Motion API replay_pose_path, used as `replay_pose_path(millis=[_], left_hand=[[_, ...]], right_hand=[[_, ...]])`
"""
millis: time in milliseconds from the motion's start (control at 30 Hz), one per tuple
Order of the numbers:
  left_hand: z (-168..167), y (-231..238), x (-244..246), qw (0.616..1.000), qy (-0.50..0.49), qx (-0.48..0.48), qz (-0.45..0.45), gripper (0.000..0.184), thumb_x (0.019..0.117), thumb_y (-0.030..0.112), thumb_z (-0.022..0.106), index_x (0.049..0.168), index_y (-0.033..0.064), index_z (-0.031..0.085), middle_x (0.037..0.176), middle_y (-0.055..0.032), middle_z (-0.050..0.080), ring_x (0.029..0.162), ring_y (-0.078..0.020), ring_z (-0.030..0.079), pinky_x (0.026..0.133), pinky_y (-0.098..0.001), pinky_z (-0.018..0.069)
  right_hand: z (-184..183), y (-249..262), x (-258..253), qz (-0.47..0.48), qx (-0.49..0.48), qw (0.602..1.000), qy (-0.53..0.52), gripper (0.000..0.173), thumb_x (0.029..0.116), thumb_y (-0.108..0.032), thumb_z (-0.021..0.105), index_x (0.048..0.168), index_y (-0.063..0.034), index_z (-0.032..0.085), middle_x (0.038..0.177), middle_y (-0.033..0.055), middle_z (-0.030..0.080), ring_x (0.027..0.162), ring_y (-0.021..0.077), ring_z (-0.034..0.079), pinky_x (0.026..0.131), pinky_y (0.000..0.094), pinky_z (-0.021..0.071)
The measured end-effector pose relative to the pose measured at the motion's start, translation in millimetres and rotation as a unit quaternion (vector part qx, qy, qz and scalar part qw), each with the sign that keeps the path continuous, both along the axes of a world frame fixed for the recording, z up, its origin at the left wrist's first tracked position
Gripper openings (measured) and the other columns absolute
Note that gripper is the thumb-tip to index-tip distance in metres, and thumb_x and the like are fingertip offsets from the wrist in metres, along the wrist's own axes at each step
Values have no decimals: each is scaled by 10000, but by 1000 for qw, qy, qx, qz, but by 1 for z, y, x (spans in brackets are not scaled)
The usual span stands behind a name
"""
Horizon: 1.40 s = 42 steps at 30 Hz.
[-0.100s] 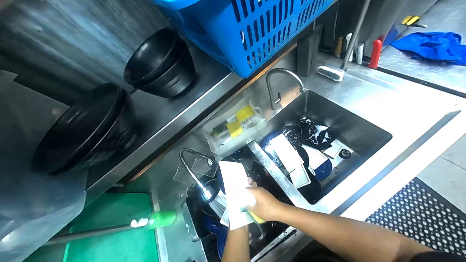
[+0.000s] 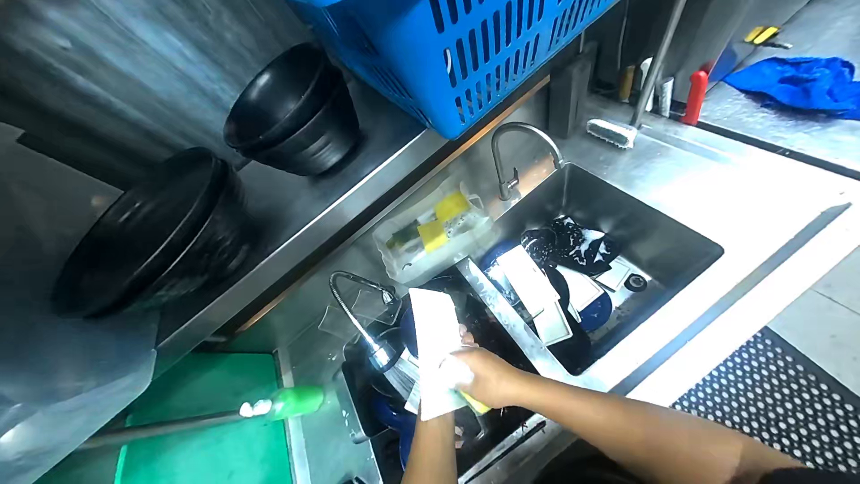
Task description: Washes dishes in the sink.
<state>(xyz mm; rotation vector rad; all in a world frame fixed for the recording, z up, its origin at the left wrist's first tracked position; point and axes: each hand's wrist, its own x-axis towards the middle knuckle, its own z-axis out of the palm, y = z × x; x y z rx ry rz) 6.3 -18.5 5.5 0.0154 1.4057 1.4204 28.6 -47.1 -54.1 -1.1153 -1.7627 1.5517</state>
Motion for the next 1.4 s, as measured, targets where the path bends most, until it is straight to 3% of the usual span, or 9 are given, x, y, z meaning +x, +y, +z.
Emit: replay_pose_path(millis=[100,200,367,433,533,767,933,1133,1400], left_hand=[[-85,27,-62,982,-125,26,-142,482,1106,358,213,780,96,453,512,-14,505,356,-68,482,343,-190,423],[-113,20,-105,916,-240,73,-314,370,1090,192,219,1034,30,547,811,-57,626,700,-117,632,629,-228,546],[-131,24,-101,957,70,124,-251,315,1116,222,303,1146,-12,512,868,-89,594,743,-134,598,642,-300,551],[-112,28,-72,974,172,-20,-147,555,1106,494,302,1335,39,521,1112,-148,626,947,-212,623,787,-429,553],[-116,29,-57,930,324,-148,-84,716,1091,543,294,1368,-77,518,1328,-300,568,1207,-407,576,983,-606,478],[-126,28,-45,932,351,-57,-69,445,1101,370,439,1185,-45,576,1015,-182,602,895,-260,597,816,-471,508],[-130,28,-66,943,164,-10,-288,310,1083,254,512,1279,20,573,982,-125,658,768,-194,658,686,-362,581],[-186,-1,-168,917,165,-200,-304,313,1069,297,541,1259,57,608,945,-93,660,730,-166,622,657,-315,535],[-223,-50,-266,834,322,-315,-319,413,1043,298,547,1368,44,554,1079,-190,662,860,-279,651,776,-459,552]], right_hand=[[-3,7,16,64,30,997,-21,327,1001,-95,603,1308,9,638,1302,211,647,1244,316,607,1108,495,444],[-8,9,38,77,0,997,-32,343,1022,-132,598,1340,-5,611,1312,207,639,1239,310,609,1096,511,450],[-27,-17,24,-224,-189,948,126,515,1058,-230,534,1516,-28,414,1453,179,544,1305,220,573,1107,409,482],[-33,-27,17,-279,-214,916,194,616,1050,-306,544,1550,-17,330,1548,214,423,1392,241,485,1150,415,432],[-41,-29,23,-292,-202,910,215,753,942,-334,712,1512,-29,325,1511,203,435,1348,215,510,1096,391,476],[-68,-24,43,-297,-356,872,155,542,990,-198,650,1465,-64,426,1196,173,661,950,264,724,794,451,634],[-80,-10,81,-439,-384,765,275,403,1050,-192,555,1400,-32,433,978,207,689,779,310,717,658,467,628],[-159,18,159,-575,-371,663,303,340,1036,-265,521,1280,-28,508,987,159,647,777,241,668,654,411,596],[-234,19,192,-702,-371,525,306,401,1071,-316,427,1394,-79,433,1220,154,581,1035,243,630,820,430,575]])
